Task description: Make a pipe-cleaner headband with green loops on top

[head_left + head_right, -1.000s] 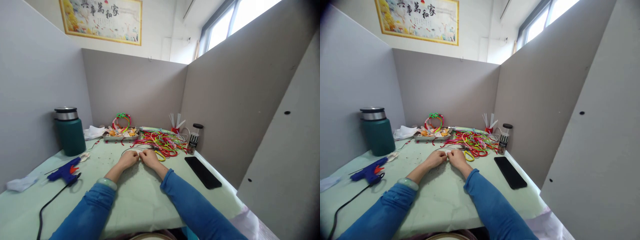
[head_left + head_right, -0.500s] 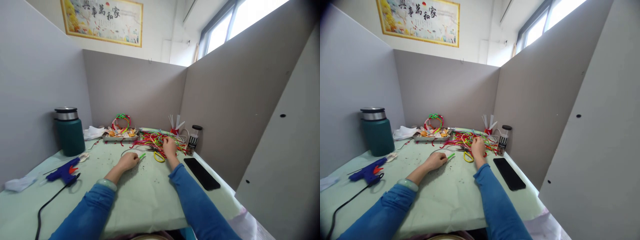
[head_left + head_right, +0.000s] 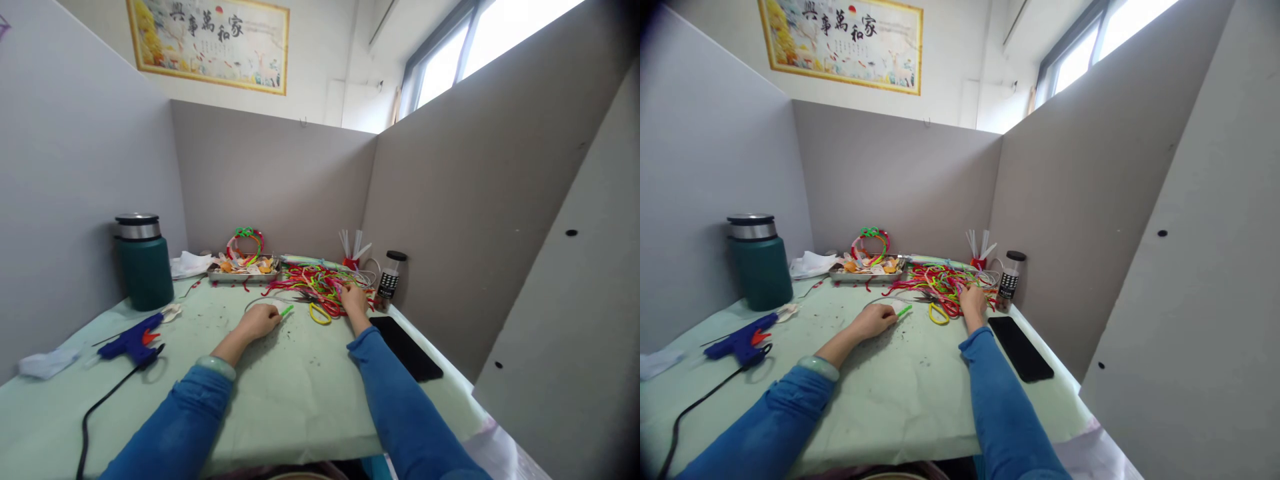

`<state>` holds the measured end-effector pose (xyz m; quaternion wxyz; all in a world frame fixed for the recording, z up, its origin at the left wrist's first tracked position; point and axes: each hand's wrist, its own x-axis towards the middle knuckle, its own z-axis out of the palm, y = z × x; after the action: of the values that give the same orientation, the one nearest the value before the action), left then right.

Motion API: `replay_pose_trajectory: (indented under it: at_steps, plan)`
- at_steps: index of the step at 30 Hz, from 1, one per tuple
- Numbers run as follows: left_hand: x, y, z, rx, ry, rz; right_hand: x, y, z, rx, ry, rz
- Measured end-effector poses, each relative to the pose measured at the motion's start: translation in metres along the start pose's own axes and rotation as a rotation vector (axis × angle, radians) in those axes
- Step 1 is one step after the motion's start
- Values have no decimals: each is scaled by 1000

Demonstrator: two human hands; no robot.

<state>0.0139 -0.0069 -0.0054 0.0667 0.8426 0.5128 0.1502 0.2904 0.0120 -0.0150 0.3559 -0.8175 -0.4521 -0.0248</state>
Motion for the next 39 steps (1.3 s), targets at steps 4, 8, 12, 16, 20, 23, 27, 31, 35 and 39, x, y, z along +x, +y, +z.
replay_pose_trajectory:
  at_steps: [4,8,12,16,20,23,27,31,35,39]
  plan:
    - [0,-2,1,5,6,14,-6,-6,-1,-44,-23,-52]
    - [1,-4,3,0,19,24,-11,-11,3,-81,-117,-128]
    - [2,-4,4,2,15,25,-15,-13,4,-96,-65,-178]
    - [2,-4,4,-2,22,14,-17,-11,2,-100,157,-243]
    - [2,-4,5,-21,17,-5,-16,-8,5,-202,59,-224]
    - [2,-3,4,-13,15,-5,-16,-8,9,-237,-43,-221]
    - [2,-3,3,-2,12,11,-21,-12,11,-193,-47,-361]
    - [1,-2,1,-16,7,11,-27,-18,10,-210,-82,-479]
    - [0,-1,1,-22,13,13,-29,-21,12,-207,-67,-456]
    - [0,0,1,-16,8,17,-30,-20,14,-161,-2,-419]
